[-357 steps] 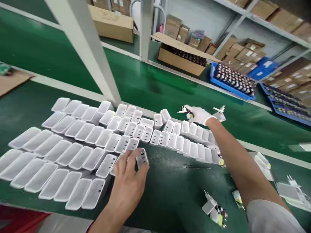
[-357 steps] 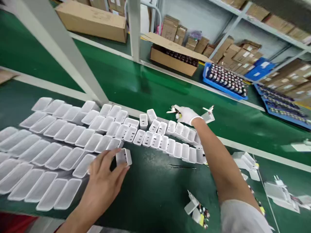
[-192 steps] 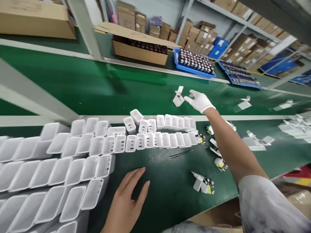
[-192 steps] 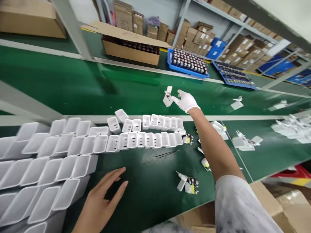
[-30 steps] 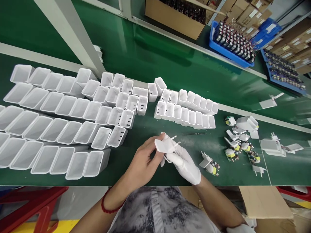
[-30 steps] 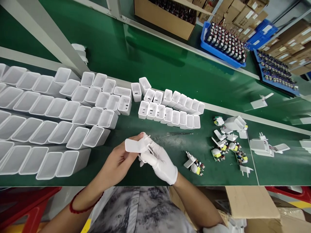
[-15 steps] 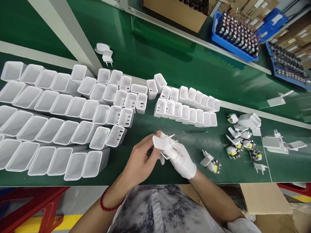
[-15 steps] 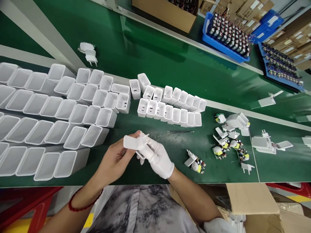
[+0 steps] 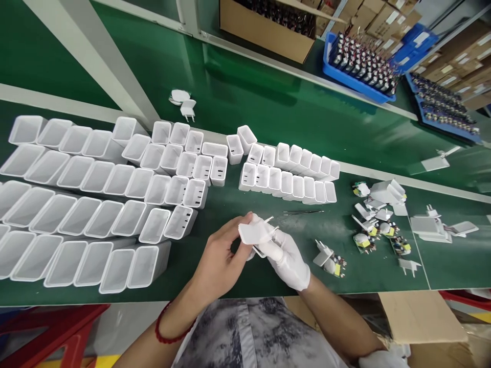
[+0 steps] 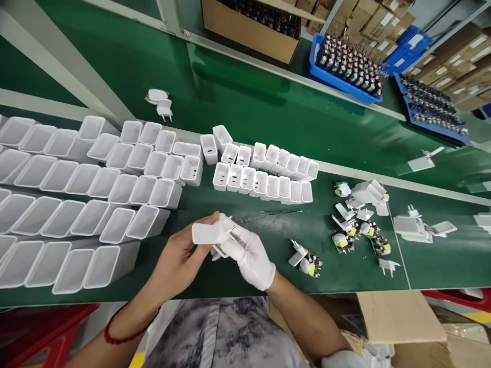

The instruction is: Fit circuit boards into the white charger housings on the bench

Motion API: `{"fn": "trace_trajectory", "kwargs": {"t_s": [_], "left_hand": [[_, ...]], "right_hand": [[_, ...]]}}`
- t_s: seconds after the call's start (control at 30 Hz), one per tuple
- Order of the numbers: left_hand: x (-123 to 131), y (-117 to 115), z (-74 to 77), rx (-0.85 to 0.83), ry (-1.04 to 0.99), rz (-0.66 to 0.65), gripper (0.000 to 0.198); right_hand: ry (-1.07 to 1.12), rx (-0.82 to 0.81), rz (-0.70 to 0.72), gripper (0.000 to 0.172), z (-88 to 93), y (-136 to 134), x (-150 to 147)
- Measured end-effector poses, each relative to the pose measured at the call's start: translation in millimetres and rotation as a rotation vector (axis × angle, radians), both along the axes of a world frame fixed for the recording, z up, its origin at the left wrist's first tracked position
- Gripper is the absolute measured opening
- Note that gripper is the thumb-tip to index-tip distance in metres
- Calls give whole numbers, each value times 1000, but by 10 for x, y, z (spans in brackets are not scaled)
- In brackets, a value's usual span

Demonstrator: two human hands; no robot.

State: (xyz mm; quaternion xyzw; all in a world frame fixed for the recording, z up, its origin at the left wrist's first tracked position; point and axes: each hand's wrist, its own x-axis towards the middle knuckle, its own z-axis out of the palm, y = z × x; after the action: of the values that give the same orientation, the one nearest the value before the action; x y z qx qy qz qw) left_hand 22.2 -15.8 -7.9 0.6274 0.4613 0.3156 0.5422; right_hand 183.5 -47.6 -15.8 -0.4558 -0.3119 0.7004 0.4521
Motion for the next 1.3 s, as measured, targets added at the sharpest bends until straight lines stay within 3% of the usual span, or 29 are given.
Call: {"fn": "trace_trajectory", "kwargs": {"t_s": [0.13,0.2,0.3,0.37,0.47,0.57,0.7,0.83,0.93,1.03,1.13,1.2,1.3], "left_hand": [[14,26,62,-132,12,-7,42],[33,49,94,-177,23,9,44],[70,62,140,-137,80,-10,44],[89,52,180,-119,124,-37,48],[89,14,249,-163,51,5,58],[66,-38,281,-215,-125,60,49],[55,-105,204,-231,-198,34,34],[60,-135,110,-227,-207,-5,30],[68,-126,108,-188,-184,-9,30],[101,-106,122,-98,-141,-18,38],[129,-90,76,-45,-13,-77,64],[111,-92,5,-3,124,-97,71],[6,-119,-114,117,261,-80,60]], "right_hand": [[-78,37,111,54,13,5,58],[-285,152,179,57,60,25,109],[-715,404,138,58,137,34,169],[-797,455,94,56,166,24,197],[-596,276,-71,52,181,18,257],[-180,17,-282,51,220,61,340],[238,-170,-239,48,334,160,396],[431,-252,-236,46,390,213,376],[437,-261,-278,43,357,213,350],[217,-203,-238,46,309,196,305],[-86,-87,-200,50,291,158,266],[-424,110,-157,44,291,112,281],[-1030,532,-27,41,262,5,358]]}}
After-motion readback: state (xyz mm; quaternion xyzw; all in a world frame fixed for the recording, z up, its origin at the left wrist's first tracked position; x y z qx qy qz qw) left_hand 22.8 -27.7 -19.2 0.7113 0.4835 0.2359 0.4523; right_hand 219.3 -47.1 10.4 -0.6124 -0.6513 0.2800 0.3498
